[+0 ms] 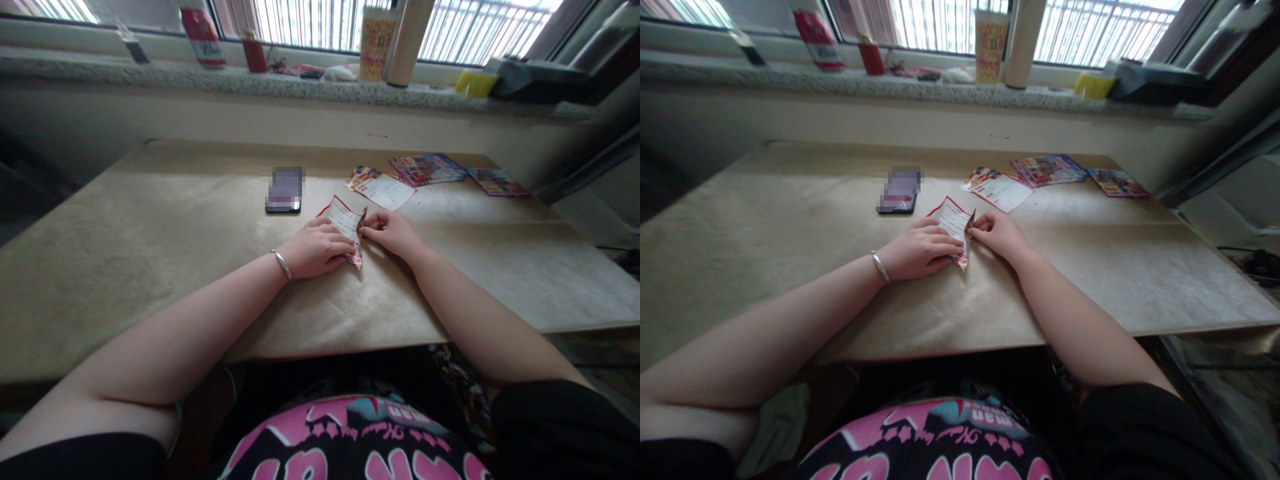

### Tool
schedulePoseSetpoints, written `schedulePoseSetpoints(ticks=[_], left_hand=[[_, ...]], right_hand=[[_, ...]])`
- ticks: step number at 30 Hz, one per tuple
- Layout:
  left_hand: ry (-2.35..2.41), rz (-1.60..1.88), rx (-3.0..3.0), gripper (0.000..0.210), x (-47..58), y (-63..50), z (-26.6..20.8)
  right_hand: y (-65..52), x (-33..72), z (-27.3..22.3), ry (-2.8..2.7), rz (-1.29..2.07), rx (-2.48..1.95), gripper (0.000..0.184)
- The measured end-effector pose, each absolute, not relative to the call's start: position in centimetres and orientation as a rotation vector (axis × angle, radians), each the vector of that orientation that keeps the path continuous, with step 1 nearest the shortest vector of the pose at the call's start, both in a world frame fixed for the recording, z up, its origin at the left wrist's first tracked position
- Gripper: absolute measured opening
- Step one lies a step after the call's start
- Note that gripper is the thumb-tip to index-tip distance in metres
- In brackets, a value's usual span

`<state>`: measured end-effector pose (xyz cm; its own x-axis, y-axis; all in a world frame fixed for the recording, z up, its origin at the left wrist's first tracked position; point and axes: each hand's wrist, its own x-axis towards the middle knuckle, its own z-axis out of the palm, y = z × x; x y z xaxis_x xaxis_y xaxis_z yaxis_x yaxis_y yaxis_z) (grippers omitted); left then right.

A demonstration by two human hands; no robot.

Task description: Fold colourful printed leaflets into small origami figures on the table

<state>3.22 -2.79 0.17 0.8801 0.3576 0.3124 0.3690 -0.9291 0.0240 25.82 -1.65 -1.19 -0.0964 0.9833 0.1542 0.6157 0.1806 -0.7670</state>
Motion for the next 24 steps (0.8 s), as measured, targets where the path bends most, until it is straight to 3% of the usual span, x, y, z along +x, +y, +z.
schedulePoseSetpoints(ticks=[9, 24], left_hand=[[-0.552, -0.495, -2.997, 0.026, 3.2, -2.7, 0.1], [-0.77, -0.623, -3.015, 0.024, 3.4, -2.7, -0.3]], right_hand=[[-1.3, 25.7, -1.7, -1.886, 0.502, -1.647, 0.03], [-1.2, 25.8, -1.5, -1.892, 0.472, -1.51, 0.023]])
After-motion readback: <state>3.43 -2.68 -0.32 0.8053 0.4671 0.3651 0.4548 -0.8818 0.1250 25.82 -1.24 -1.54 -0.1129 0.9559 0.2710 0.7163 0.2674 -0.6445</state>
